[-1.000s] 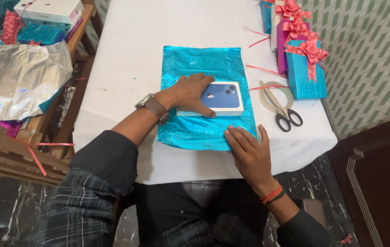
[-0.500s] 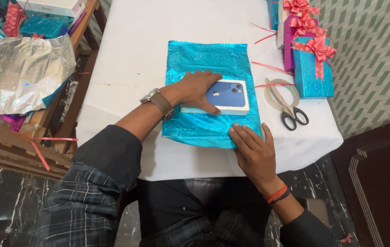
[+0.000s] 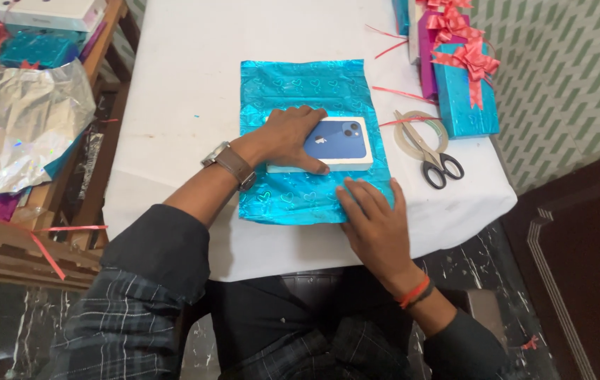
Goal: The person wraps a small rectangular box with shiny blue gift paper on a white table. They fold the paper around the box, secure it with clear tape, and trim excess paper with scissors. The wrapped box is placed on the table.
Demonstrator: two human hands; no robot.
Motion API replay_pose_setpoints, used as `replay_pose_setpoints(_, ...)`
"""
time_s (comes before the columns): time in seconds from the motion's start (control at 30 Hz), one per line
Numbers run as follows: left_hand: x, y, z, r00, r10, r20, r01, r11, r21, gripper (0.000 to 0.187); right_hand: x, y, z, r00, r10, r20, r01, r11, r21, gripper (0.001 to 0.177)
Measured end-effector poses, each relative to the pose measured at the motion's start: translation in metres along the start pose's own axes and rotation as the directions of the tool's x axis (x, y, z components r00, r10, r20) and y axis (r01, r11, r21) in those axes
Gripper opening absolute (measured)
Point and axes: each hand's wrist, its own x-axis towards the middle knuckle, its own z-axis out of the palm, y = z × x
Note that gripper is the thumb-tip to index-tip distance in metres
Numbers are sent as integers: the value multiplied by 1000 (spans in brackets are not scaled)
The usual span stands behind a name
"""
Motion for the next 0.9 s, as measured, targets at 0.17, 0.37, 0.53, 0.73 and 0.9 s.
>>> replay_pose_setpoints(0.17,-1,1,-2,999,-27,25,28,999,-32,114,13,-18,11,992,-123,-29,122,992,-28,33)
replay_pose_setpoints(0.37,0,4,0,998,-70,9,70,997,-38,109,13,-20,20,990,-137,-47,135,990,-30,19)
replay_pose_setpoints(0.53,0,3,1,998,-66,13,66,997,-42,108,12,-20,21,991,-123,-52,124,992,16,19)
replay_pose_setpoints(0.73,2,0,4,998,-56,-3,56,997,-51,108,13,-21,20,993,-107,-56,109,993,33,20)
replay_pose_setpoints(0.9,1,0,4,998,-65,4,65,996,-57,109,13,-21,19,994,-102,-45,104,994,34,20)
